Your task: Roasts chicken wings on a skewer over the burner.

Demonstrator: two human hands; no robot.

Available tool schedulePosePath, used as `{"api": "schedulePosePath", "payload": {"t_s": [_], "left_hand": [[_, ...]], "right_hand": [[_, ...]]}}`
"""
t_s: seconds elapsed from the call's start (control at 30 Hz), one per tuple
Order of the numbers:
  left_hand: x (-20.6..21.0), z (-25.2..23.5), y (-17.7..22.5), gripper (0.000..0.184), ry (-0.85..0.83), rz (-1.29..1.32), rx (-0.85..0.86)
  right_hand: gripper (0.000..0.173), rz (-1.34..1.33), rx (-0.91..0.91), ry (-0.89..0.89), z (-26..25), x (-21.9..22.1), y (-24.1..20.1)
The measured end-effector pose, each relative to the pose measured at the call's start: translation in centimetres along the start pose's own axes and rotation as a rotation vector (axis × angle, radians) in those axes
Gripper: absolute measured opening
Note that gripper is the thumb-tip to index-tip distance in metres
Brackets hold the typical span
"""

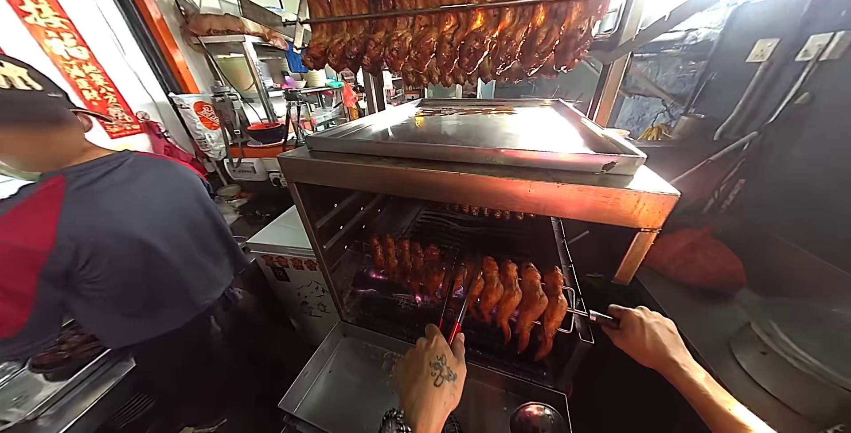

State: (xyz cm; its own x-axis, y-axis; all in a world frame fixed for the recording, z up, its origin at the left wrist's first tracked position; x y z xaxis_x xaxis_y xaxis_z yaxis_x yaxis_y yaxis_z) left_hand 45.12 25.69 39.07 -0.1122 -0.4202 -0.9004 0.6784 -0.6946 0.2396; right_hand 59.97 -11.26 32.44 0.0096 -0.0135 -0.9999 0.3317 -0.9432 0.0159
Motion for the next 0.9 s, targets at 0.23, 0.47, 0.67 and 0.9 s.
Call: {"api": "schedulePosePath", "payload": {"t_s": [0.23,0.47,0.67,0.9], "left_hand": [[-0.8,-1.6,-0.1,0.058,0.021,-0.002,0.005],[0.0,-0.5,0.8,0.057,0.048,0.012,0.026],[-1.4,-1.7,-0.2,0.057,0.056,0.001,0.016],[-1.5,-2.0,-0.9,0.058,0.048,0.027,0.03]], "right_hand": [[0.034,0.01,-0.023,0.02,-0.1,0.3,0.3],[0.035,-0.009,-0.009,0.008,0.0,0.0,0.3],[0.034,0.002,-0.021,-0.009,-0.6,0.0,0.2],[0.033,0.003,-0.028,-0.027,-0.5,-0.1,0.3]]}}
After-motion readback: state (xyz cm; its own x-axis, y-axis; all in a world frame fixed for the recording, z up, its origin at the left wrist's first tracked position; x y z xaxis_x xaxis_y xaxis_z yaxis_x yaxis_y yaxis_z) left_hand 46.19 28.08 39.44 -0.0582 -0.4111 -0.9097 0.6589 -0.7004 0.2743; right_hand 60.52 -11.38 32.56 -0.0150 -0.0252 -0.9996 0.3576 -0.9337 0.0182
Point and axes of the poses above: each hand's wrist, its own z-axis away from the middle knuckle, its own x-axis out of the palm, y = z × x, the point moved 1 cm from there along -z, towards the middle knuckle, and after that the axes turned 15 degrees about -x, right-handed, at the moved point
